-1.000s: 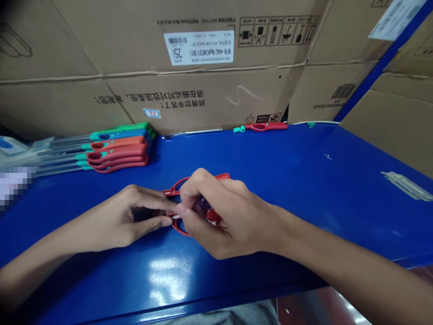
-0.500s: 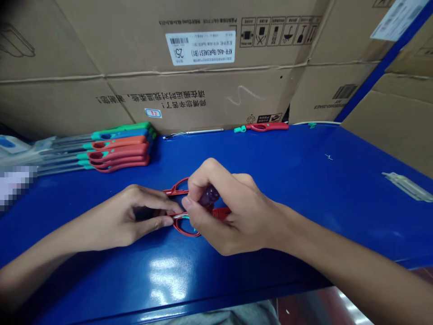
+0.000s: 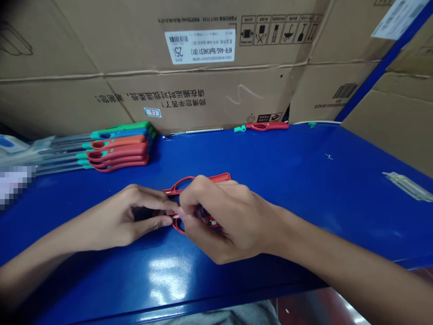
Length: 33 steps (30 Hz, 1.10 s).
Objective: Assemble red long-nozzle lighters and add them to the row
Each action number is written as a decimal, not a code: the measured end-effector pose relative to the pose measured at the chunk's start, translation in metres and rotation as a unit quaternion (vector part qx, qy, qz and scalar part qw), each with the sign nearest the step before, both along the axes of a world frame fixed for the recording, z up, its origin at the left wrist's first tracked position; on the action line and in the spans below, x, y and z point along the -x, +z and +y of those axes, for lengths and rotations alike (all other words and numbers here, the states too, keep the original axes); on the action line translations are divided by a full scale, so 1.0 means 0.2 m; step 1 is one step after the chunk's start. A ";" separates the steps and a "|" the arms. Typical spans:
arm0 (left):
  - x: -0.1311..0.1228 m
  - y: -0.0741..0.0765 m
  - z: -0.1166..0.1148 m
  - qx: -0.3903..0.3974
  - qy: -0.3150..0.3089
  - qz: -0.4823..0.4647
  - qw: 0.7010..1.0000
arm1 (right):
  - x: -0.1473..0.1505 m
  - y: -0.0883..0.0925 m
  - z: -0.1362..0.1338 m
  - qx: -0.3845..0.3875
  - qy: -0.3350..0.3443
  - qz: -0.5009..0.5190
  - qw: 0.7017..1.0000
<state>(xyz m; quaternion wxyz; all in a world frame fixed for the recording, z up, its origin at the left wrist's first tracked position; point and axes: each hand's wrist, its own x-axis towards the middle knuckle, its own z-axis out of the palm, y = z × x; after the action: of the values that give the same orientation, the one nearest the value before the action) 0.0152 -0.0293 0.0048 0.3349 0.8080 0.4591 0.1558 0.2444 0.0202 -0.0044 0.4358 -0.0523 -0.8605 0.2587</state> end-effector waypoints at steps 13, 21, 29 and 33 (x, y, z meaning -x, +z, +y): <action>0.00 0.00 0.00 -0.004 0.002 0.000 1.000 | 0.00 0.02 -0.02 0.022 -0.012 0.004 1.000; 0.02 0.00 0.00 0.010 0.045 0.040 0.998 | -0.02 0.07 0.08 -0.044 -0.141 -0.005 0.989; 0.03 0.01 0.00 -0.007 0.048 0.074 0.996 | -0.04 0.13 0.13 0.045 -0.142 -0.275 0.950; 0.03 0.02 0.00 -0.015 0.031 0.081 0.996 | -0.05 0.12 0.15 0.109 -0.123 -0.326 0.931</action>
<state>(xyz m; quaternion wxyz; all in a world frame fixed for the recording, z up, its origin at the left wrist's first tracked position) 0.0096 -0.0291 0.0081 0.2795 0.8081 0.5073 0.1068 0.2538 0.0506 0.0193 0.1514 -0.2865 -0.9086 0.2635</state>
